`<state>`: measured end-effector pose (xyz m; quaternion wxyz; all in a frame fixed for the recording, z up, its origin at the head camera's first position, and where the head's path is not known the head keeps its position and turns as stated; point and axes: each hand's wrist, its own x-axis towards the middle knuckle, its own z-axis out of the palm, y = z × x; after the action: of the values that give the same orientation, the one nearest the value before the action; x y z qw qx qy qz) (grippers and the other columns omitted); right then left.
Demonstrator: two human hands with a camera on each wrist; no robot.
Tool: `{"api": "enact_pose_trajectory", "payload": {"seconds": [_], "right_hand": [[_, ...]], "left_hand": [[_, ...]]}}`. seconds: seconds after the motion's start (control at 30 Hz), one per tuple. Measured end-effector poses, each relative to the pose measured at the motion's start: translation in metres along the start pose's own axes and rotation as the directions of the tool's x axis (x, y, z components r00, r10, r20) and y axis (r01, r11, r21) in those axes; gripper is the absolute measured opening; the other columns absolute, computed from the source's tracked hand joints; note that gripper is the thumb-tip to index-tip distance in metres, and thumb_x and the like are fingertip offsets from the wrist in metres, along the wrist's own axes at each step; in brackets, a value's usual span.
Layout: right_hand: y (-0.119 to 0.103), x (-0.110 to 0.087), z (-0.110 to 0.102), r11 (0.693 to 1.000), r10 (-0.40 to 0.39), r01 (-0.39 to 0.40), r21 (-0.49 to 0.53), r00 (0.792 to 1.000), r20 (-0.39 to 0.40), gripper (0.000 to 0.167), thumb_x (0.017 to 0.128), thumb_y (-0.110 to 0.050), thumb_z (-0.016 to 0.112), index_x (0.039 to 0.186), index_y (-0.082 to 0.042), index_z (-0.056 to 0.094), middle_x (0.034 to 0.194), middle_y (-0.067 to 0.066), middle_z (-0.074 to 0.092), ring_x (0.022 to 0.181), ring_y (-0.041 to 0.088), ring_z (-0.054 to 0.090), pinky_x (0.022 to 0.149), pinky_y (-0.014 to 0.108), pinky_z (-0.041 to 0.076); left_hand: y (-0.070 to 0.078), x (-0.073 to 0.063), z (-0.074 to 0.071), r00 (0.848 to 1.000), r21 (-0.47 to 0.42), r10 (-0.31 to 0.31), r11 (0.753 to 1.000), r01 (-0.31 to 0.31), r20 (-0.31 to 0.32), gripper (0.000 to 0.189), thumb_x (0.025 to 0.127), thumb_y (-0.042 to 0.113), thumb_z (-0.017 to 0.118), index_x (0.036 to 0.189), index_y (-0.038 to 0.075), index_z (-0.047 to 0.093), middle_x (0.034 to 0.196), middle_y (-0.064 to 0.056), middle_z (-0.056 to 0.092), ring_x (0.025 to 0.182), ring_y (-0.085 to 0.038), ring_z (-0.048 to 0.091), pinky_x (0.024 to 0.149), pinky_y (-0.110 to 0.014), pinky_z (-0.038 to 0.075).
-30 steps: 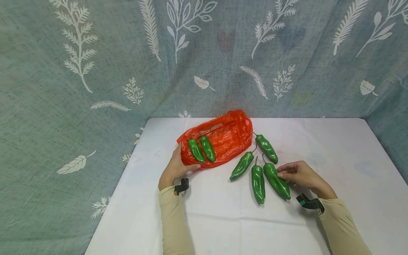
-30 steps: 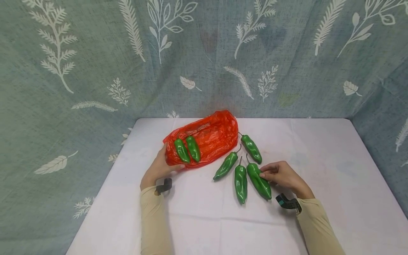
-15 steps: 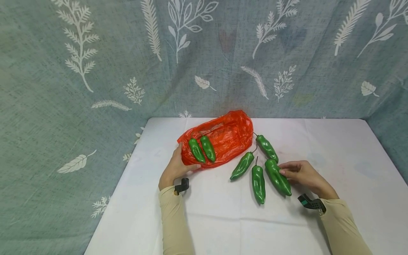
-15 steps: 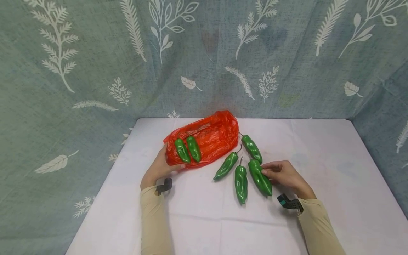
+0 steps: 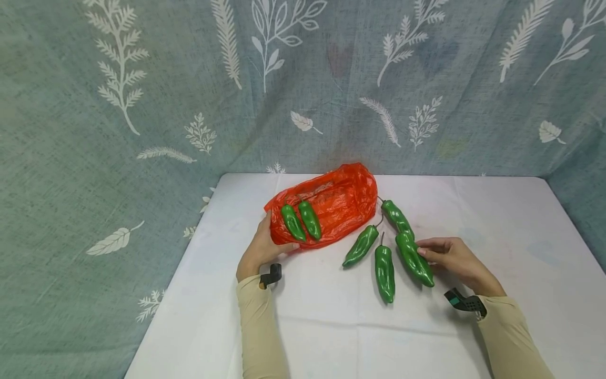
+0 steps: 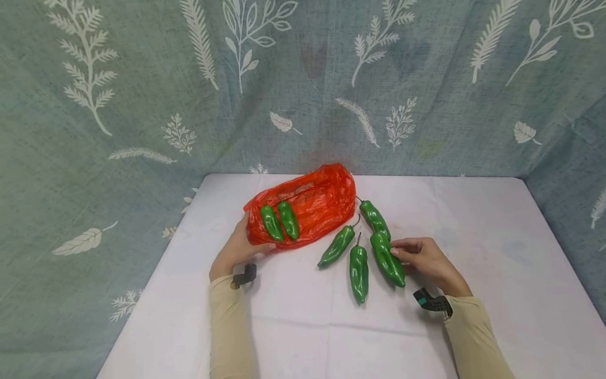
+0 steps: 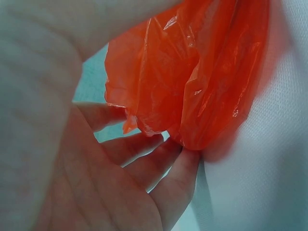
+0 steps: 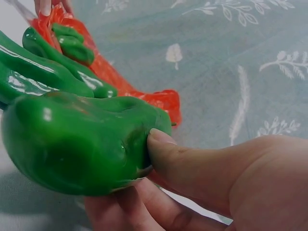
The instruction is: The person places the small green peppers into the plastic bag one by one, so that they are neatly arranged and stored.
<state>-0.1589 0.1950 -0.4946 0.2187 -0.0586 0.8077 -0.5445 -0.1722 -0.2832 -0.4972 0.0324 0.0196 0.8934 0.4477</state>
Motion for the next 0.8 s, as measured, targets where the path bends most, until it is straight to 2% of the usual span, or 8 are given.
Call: {"api": "enact_pose_trajectory", "payload": {"seconds": [0.17,0.23,0.47,0.8], "right_hand": [[-0.0004,-0.0003,-0.0003,1.0,0.0,0.0,0.007,1.0,0.002,0.055,0.1,-0.03,0.07,0.138,0.008,0.06,0.135,0.025,0.067,0.096,-0.001,0.07,0.084,0.025,0.062],[-0.0005,-0.0005,-0.0003,1.0,-0.002,0.002,0.007,1.0,0.002,0.055,0.1,-0.03,0.07,0.138,0.008,0.06,0.136,0.025,0.066,0.096,-0.002,0.069,0.084,0.024,0.061],[0.0009,-0.0002,-0.0002,1.0,-0.018,0.018,0.013,1.0,0.005,0.054,0.1,-0.029,0.069,0.138,0.009,0.06,0.136,0.025,0.066,0.096,-0.003,0.069,0.084,0.022,0.061],[-0.0071,0.0053,0.0013,0.999,-0.027,0.026,0.038,0.999,0.028,0.056,0.102,-0.031,0.067,0.142,0.007,0.057,0.142,0.028,0.061,0.098,-0.003,0.071,0.085,0.024,0.062]], "left_hand": [[0.0017,0.0,-0.001,1.0,0.008,-0.013,1.0,0.013,0.003,0.123,0.07,0.036,0.097,0.164,0.026,0.018,0.159,-0.003,0.039,0.149,-0.029,0.037,0.123,-0.061,0.034],[0.002,-0.0008,-0.001,0.999,0.009,-0.036,0.999,0.036,0.002,0.123,0.069,0.036,0.097,0.164,0.027,0.018,0.159,-0.003,0.039,0.148,-0.029,0.037,0.123,-0.061,0.035],[0.0022,-0.002,-0.0007,1.0,-0.019,0.009,1.0,-0.009,0.001,0.122,0.07,0.035,0.097,0.164,0.024,0.02,0.16,-0.002,0.04,0.149,-0.029,0.037,0.123,-0.061,0.034],[0.0025,-0.003,-0.0008,1.0,-0.025,-0.005,1.0,0.005,-0.002,0.119,0.069,0.032,0.097,0.162,0.024,0.024,0.156,-0.001,0.043,0.146,-0.028,0.038,0.123,-0.061,0.033]]}}
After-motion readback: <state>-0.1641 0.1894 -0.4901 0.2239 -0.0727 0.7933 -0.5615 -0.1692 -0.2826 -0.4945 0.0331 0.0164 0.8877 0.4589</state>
